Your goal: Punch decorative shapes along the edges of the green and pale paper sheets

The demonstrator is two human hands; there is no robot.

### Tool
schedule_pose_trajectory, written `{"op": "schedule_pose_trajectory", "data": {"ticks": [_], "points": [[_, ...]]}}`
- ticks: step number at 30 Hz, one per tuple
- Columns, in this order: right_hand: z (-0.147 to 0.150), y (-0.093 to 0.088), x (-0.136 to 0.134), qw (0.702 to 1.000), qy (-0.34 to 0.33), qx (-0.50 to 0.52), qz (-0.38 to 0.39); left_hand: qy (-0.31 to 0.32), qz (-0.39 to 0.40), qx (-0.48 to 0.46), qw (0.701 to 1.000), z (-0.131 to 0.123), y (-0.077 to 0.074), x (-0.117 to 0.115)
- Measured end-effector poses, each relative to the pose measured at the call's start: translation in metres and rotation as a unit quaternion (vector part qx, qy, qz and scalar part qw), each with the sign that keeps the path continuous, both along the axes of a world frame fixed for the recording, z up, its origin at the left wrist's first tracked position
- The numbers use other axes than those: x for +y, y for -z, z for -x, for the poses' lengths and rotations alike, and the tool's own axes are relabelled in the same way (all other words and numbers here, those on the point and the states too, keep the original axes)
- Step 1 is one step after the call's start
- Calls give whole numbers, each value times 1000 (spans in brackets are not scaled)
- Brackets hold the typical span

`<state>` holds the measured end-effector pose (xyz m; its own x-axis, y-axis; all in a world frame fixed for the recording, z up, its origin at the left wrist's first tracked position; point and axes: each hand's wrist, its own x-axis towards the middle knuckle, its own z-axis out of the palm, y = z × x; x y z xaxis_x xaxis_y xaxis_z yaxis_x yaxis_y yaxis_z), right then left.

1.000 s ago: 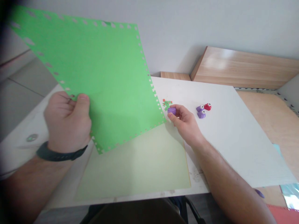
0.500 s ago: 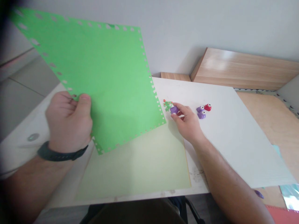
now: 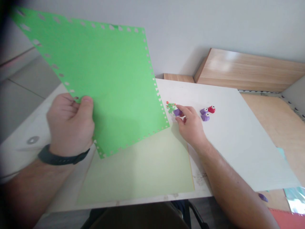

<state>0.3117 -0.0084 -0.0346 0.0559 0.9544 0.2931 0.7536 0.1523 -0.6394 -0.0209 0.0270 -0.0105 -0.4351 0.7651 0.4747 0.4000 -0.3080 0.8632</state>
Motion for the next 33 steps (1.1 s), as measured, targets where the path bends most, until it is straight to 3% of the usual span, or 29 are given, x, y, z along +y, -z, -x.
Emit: {"op": "schedule_pose_trajectory", "data": {"ticks": [11,21,24,27,29,33], "points": [[-3,5,3,994,17,-104,18,16,-24,-3,1000,2,7,3],[-10,6,5,995,35,-89,2,8,-17,13,1000,2,4,2],[-11,5,5,997,70,-12,-19,7,-13,15,1000,3,5,2],[-7,4,4,990,52,132,4,5,-11,17,1000,4,5,2],[-2,1,3,969,24,243,31,1,-12,17,1000,4,6,2],[8,-12,-3,901,-27,419,110,5,-13,7,1000,4,8,3]]}}
